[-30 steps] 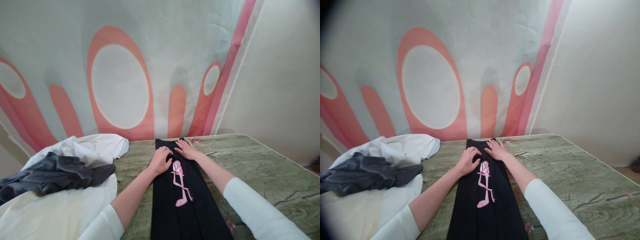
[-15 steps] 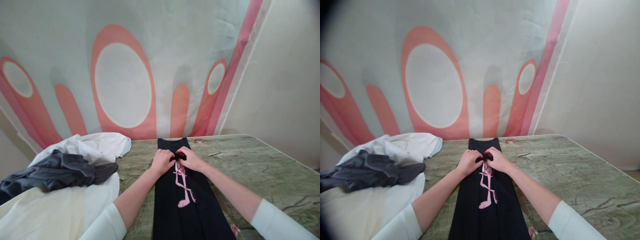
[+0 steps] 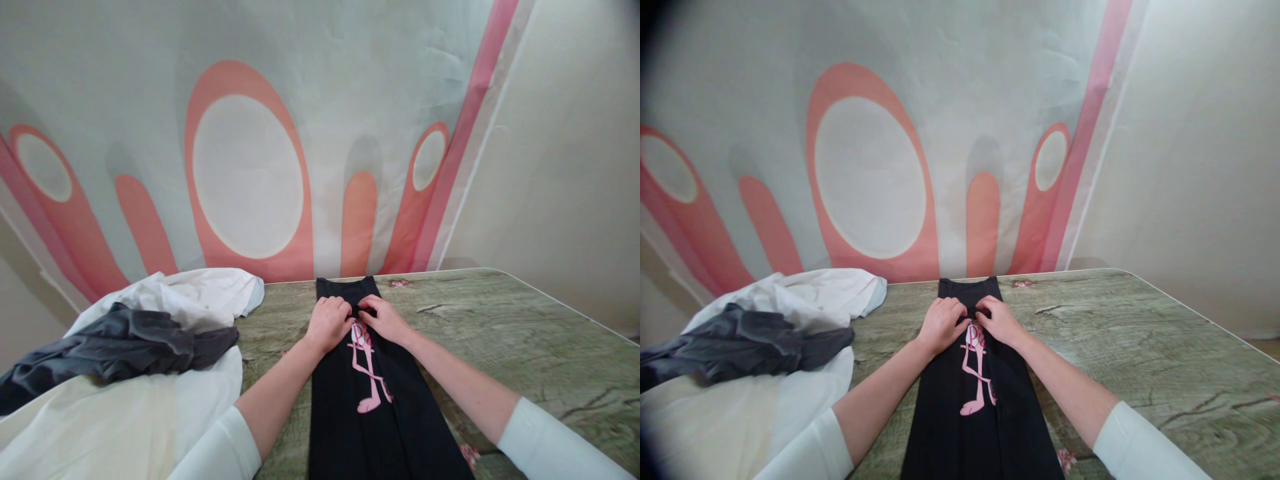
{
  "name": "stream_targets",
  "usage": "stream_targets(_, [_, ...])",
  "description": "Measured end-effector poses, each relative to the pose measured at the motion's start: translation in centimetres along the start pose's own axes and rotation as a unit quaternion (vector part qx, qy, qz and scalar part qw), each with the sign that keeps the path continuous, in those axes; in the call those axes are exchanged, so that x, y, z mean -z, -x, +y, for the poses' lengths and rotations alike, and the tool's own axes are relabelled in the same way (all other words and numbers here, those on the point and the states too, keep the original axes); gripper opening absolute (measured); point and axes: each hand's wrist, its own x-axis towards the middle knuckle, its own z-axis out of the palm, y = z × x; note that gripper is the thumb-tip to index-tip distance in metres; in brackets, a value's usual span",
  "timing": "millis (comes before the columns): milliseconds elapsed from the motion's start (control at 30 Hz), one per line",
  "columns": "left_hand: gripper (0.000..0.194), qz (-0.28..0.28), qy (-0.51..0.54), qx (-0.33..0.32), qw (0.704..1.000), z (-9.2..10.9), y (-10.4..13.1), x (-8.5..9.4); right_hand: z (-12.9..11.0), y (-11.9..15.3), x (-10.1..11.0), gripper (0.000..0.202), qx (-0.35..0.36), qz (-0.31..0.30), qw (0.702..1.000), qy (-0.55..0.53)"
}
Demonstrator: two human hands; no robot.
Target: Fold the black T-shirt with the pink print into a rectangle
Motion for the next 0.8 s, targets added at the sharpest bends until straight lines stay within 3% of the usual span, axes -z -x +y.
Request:
stream_targets(300, [0.014, -0.002, -0.004, -0.002, 1.000, 0.1, -0.1, -0.6, 0.4, 0.0, -0.2, 0.013, 0.008, 0.007, 1.000, -0.014])
stream_targets(533, [0.015, -0.015, 0.016, 0.050, 0.999, 0.4, -0.1, -1.0, 0.6, 0.0, -0.2, 0.017, 0.013, 0.003, 1.000, -0.019])
stream_targets(800, [0.016, -0.013, 0.027, 0.042, 0.999, 0.3, -0.4, -1.4, 0.6, -0.1, -0.2, 0.017, 0.015, 0.001, 1.000, -0.019])
